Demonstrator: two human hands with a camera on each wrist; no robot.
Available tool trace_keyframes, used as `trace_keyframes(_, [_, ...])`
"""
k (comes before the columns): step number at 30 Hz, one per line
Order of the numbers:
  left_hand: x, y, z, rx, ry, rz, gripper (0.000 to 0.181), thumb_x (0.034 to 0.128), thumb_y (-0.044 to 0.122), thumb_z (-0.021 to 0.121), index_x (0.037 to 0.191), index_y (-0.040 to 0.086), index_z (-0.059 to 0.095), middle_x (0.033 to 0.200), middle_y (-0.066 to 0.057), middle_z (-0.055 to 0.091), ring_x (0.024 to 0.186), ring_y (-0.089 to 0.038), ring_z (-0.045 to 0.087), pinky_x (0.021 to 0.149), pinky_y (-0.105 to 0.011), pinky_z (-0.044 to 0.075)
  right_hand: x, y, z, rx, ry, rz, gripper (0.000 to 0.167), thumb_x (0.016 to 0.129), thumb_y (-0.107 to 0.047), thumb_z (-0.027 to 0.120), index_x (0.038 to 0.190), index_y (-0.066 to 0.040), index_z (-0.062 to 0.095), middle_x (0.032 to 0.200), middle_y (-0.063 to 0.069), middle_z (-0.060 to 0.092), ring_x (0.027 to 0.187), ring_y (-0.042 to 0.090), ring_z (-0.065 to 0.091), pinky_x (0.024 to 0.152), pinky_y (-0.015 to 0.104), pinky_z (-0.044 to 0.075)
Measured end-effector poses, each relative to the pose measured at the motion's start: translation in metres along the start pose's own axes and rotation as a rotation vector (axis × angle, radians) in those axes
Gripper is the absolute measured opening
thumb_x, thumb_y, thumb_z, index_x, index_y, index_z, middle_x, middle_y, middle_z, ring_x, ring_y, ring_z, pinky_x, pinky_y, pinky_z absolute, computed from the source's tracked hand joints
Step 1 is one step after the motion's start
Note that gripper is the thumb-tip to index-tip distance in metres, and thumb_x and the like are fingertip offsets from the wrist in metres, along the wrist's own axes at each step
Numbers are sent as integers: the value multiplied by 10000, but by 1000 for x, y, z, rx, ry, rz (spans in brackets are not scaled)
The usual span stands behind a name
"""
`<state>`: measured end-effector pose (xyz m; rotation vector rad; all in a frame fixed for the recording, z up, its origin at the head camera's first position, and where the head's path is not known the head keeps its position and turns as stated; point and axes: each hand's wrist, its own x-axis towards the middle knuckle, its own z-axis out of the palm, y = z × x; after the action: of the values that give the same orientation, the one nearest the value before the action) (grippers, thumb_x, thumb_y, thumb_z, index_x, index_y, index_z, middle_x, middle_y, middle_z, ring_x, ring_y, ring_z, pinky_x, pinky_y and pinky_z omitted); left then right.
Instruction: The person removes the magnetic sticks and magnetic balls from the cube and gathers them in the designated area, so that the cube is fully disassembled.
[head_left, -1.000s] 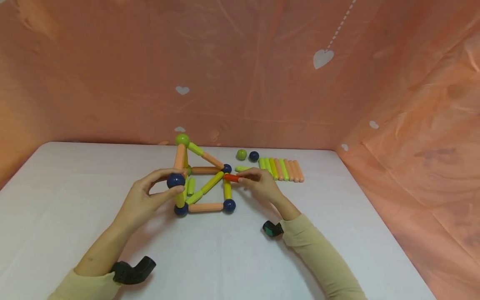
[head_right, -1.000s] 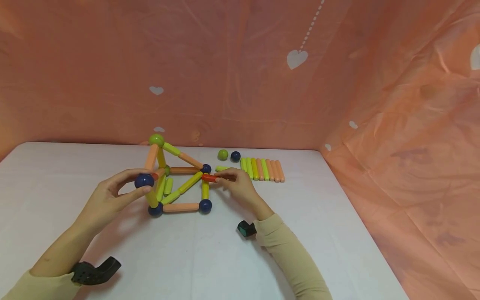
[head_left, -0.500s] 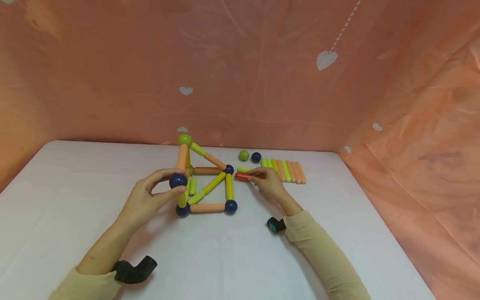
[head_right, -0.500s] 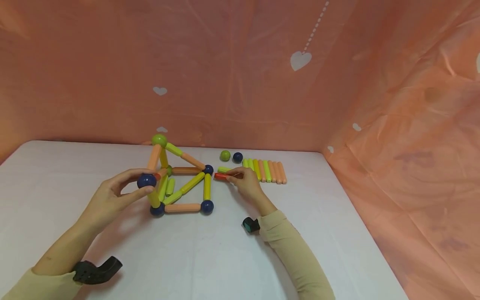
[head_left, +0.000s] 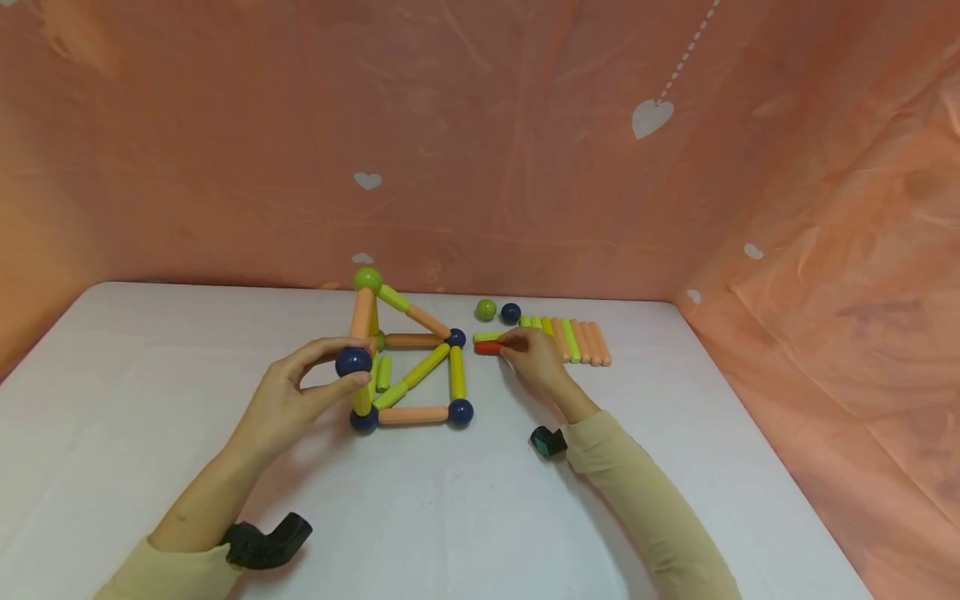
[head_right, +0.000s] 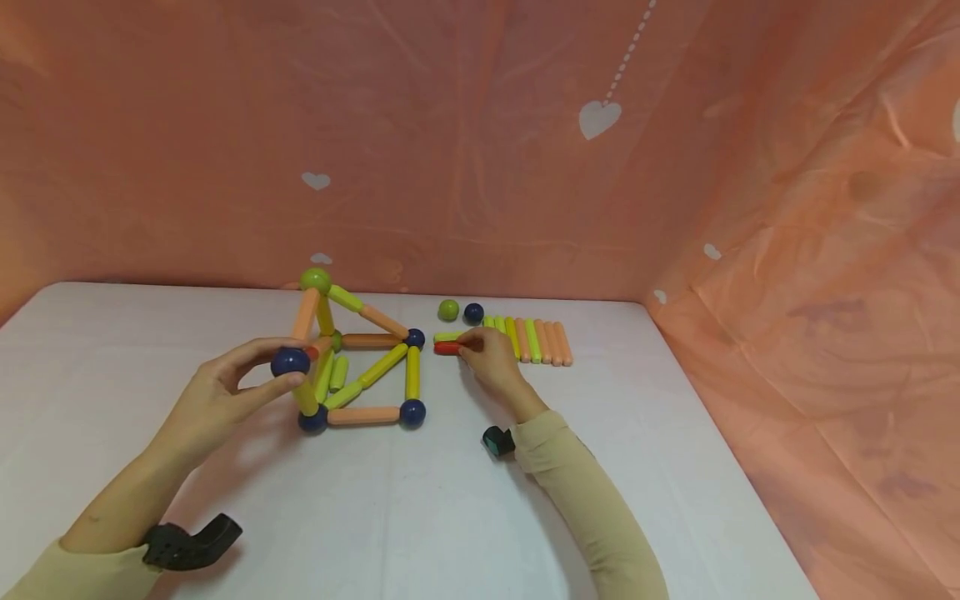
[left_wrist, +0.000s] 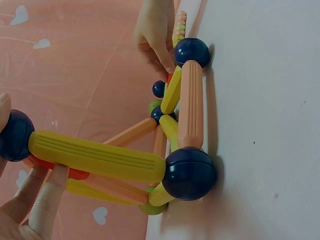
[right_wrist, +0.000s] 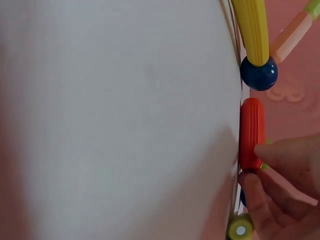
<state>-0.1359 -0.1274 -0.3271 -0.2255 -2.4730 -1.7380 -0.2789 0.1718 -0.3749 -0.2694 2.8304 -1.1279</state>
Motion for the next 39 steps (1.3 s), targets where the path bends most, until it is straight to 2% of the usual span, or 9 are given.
trace_keyframes(6, [-1, 0, -1, 2, -3, -7, 418, 899, 348, 667, 1272, 173, 598, 1275, -37, 590, 1257, -170, 433, 1039, -581, 334, -3, -9, 3, 47, 51, -16, 204, 906, -99, 643, 1095, -32, 680, 1082, 129, 664, 918, 238, 594, 735, 284, 510])
trace_keyframes(9, [-1, 0, -1, 0, -4, -13, 423, 900, 355, 665, 1276, 173, 596, 1282, -39, 582, 1264, -183, 427, 1034, -582, 343, -9, -21, 10, 110, 55, -80, 185, 884, -111, 674, 1049, -31, 703, 1047, 118, 686, 908, 233, 620, 771, 297, 523])
trace_keyframes(12, [-1, 1, -1, -1, -5, -18, 435, 897, 356, 669, 1279, 162, 592, 1287, -47, 574, 1278, -213, 419, 1037, -584, 343, -13, -34, 19, 172, 13, -155, 186, 866, -121, 698, 1025, -26, 717, 1008, 113, 706, 884, 208, 634, 776, 268, 518])
trace_keyframes(16, [0, 0, -1, -5, -4, -18, 447, 894, 345, 676, 1282, 141, 588, 1294, -63, 568, 1296, -228, 411, 1040, -586, 343, -15, -49, 31, 260, -62, -204, 193, 863, -124, 702, 1023, -19, 720, 982, 125, 703, 866, 174, 622, 751, 216, 498])
trace_keyframes(23, [1, 0, 1, -1, -11, -30, 456, 894, 368, 669, 1289, 156, 583, 1313, -59, 554, 1321, -243, 390, 1038, -615, 331, -16, -68, 48, 377, -145, -163, 234, 876, -149, 703, 1071, -20, 708, 1058, 125, 685, 810, 127, 601, 695, 199, 489])
trace_keyframes(27, [1, -1, 1, -8, -10, -10, 429, 898, 344, 670, 1278, 159, 590, 1297, -58, 572, 1308, -232, 413, 1027, -577, 371, -13, -74, 58, 348, -170, -169, 241, 871, -164, 712, 1071, -31, 716, 1101, 103, 684, 864, 147, 624, 735, 208, 503])
trace_keyframes(31, [1, -3, 2, -7, -5, -4, 417, 902, 341, 666, 1275, 168, 594, 1295, -44, 570, 1286, -201, 429, 996, -513, 426, -9, -80, 67, 242, -217, -229, 254, 866, -169, 717, 1086, -40, 715, 1133, 89, 689, 951, 172, 641, 800, 202, 505])
trace_keyframes(35, [2, -3, 2, 14, 2, 2, 407, 908, 328, 660, 1277, 170, 596, 1287, -17, 570, 1241, -115, 454, 947, -338, 477, -8, -86, 73, 154, -252, -266, 272, 864, -152, 714, 1115, -47, 707, 1138, 94, 693, 936, 183, 642, 766, 184, 503])
trace_keyframes(39, [2, -3, 2, 16, 1, 12, 408, 912, 318, 657, 1281, 156, 595, 1282, -15, 570, 1212, -62, 462, 866, -185, 490, -8, -92, 76, 89, -262, -265, 291, 861, -135, 714, 1137, -45, 698, 1165, 101, 683, 964, 210, 649, 770, 190, 512])
